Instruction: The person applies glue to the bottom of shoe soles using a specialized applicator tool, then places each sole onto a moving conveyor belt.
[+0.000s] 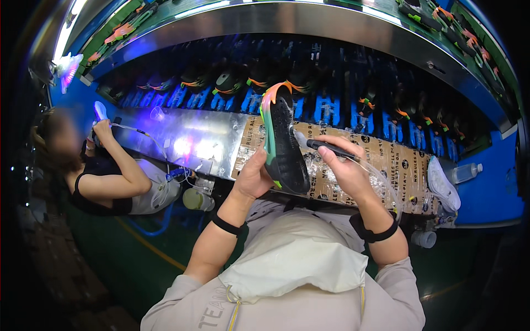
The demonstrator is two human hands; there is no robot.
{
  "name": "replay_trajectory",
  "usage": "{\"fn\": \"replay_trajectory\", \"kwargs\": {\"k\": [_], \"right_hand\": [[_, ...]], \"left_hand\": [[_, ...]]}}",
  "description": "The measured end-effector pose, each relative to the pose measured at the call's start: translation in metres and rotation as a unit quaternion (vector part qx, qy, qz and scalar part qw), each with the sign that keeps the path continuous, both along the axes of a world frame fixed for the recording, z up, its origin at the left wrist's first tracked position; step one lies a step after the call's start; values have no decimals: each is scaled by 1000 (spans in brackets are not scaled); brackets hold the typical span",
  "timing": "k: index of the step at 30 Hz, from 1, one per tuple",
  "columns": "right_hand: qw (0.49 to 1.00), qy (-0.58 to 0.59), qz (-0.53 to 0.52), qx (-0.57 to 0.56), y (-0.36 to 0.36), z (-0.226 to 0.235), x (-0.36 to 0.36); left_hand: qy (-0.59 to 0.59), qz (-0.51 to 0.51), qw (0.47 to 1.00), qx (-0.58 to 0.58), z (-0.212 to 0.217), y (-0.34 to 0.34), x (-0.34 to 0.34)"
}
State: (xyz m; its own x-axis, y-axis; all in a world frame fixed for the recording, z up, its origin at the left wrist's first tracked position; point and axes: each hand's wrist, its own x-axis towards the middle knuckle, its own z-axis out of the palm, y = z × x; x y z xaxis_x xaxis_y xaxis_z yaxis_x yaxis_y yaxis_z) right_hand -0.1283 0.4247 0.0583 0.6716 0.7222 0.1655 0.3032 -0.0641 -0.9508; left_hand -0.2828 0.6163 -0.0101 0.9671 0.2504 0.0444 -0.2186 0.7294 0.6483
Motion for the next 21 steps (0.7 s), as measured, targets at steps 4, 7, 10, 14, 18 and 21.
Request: {"fn": "replay_trajectory", "kwargs": {"k": [4, 7, 10, 14, 18, 21], "right_hand": [[998, -47, -44, -21, 5, -23, 1], [999, -21, -29, -22, 1, -23, 3], [999, 0, 12, -32, -5, -30, 4], [994, -74, -17, -80, -16, -30, 4], [995, -7, 58, -81, -31, -42, 5], [989, -118, -49, -69, -31, -45, 7]], "left_hand": [[33, 25, 999, 35, 9, -7, 1], [48, 48, 997, 46, 9, -8, 0], [7, 49, 997, 52, 5, -3, 1], [26, 70, 995, 67, -4, -1, -2], [50, 95, 992, 63, -4, -3, -1], [102, 142, 984, 38, -26, 3, -4]]}}
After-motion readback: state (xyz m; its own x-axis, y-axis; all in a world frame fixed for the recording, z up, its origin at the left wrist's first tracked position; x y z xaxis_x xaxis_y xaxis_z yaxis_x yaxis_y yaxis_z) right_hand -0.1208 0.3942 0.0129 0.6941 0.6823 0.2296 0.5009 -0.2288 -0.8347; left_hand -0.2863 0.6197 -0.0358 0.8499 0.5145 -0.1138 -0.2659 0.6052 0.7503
